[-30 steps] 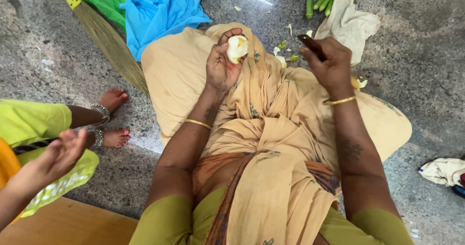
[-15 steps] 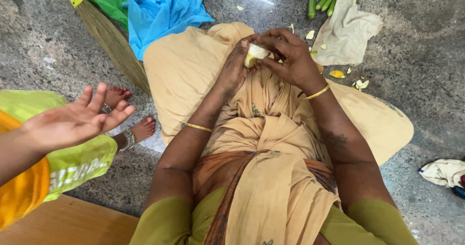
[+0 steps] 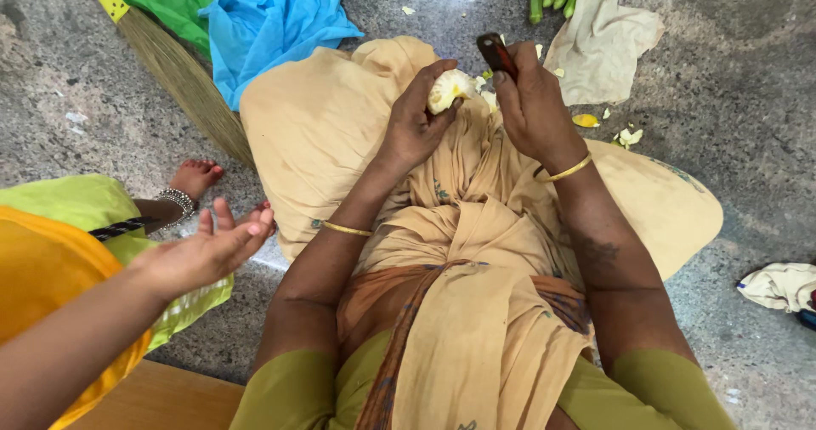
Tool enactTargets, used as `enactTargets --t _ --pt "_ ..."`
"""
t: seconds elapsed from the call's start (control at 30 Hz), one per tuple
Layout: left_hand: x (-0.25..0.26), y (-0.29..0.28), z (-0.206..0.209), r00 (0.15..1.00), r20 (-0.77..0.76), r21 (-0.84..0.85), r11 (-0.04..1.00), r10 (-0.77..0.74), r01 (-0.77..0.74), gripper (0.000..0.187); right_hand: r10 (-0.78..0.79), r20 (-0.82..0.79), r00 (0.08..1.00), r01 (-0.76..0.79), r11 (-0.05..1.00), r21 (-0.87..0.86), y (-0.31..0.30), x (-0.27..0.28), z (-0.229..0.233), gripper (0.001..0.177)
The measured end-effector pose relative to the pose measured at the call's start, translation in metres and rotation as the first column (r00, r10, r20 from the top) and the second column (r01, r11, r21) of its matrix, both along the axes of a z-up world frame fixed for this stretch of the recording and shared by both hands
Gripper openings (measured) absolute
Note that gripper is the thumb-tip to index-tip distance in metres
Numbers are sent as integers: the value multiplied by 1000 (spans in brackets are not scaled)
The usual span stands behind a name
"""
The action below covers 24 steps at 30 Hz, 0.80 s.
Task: The person sits on the floor and uses a knife to peel the skin off a small green vegetable. They rotate the vegetable in their hands to remove the skin in strips, occasionally dropping pieces onto the floor.
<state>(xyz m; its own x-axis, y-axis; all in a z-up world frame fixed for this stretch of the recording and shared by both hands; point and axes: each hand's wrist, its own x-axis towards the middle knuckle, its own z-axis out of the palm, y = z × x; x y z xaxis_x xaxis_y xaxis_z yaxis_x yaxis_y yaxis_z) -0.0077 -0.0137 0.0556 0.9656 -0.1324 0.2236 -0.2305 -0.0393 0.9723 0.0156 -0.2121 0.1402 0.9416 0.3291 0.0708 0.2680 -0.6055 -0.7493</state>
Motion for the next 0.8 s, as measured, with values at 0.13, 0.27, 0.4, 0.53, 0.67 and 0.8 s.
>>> enactTargets --t 0.13,0.27,0.4,0.53,0.67,0.8 --pt "1 2 0 987 158 105 994 27 -44 57 54 17 998 -51 991 -124 7 0 10 21" --pt "2 7 -4 968 249 159 986 15 -56 66 118 90 989 -87 953 -290 19 -2 15 25" --pt "2 11 -2 977 212 207 977 3 -48 72 162 98 982 -104 894 -436 28 4 22 62" --pt "-2 13 -3 989 150 231 973 -6 -29 78 132 99 986 -66 863 -501 35 5 16 78" --pt "-2 9 -13 991 134 282 958 13 -51 80 155 157 975 -50 849 -527 34 4 4 78" --pt "-4 8 -21 986 168 264 963 9 -54 78 174 155 973 -63 835 -546 31 6 -4 76"
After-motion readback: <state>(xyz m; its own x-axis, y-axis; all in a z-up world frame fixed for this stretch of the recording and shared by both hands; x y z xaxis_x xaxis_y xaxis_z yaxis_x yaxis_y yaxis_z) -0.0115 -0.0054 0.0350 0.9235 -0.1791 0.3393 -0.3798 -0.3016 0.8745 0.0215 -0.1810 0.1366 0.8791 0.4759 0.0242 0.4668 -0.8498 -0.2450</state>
